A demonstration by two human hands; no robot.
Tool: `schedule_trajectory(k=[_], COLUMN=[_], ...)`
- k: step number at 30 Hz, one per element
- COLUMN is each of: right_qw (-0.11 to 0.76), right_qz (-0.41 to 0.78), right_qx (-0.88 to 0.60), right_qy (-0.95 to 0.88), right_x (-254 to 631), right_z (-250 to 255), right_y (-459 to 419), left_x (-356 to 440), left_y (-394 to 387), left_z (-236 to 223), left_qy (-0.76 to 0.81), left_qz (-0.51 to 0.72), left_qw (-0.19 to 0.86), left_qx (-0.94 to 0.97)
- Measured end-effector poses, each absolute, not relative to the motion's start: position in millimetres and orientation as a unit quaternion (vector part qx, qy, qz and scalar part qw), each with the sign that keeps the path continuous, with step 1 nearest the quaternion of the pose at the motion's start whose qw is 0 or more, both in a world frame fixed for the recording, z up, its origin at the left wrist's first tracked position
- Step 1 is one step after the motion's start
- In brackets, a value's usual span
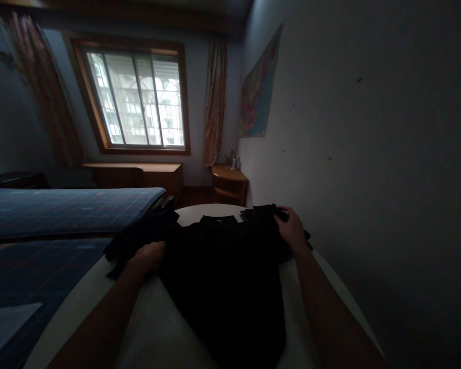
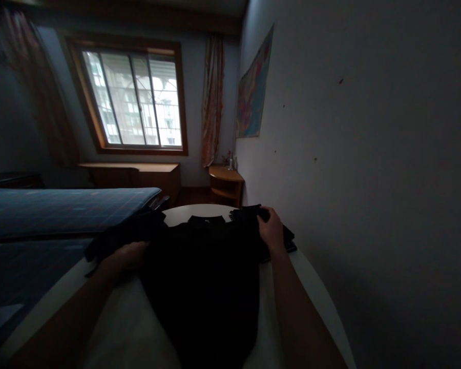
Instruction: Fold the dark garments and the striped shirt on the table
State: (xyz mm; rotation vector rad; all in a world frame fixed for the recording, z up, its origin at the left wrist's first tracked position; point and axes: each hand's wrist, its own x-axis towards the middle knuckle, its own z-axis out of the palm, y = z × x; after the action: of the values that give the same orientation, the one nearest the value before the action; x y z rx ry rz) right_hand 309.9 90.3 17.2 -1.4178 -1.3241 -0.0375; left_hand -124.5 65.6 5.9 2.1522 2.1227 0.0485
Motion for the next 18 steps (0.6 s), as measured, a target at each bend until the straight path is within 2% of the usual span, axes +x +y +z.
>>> schedule_trajectory(k=[4, 8, 10, 12, 18], right_qw=[0.650, 0.689, 0.672, 0.627, 0.511], right_qz=[0.019, 0.089, 0.091, 0.068, -0.058], right_qx=[-0.553, -0.525, -0.536, -0.565, -0.606], right_qy=[-0.522, -0.492, -0.503, -0.531, -0.607], right_x=[316.1, 320.4, 321.4, 321.4, 297.8], right_z=[17.7, 9.1, 2.4, -2.8, 14.8], right_y=[94.1, 100.5, 104.5, 107.7, 94.0], left_x=[-128.6, -125.2, -123.8, -122.8, -107.8], left_y=[63.1, 71.2, 78.2, 84.2, 76.5], left_z=[23.9, 34.4, 30.0, 21.0, 5.1], left_qy=[0.733, 0.731, 0.706, 0.691, 0.705], left_qz=[0.017, 0.199, 0.276, 0.280, 0.126], left_qw=[0.030, -0.069, -0.093, -0.074, 0.004], left_qx=[0.680, 0.649, 0.645, 0.662, 0.698])
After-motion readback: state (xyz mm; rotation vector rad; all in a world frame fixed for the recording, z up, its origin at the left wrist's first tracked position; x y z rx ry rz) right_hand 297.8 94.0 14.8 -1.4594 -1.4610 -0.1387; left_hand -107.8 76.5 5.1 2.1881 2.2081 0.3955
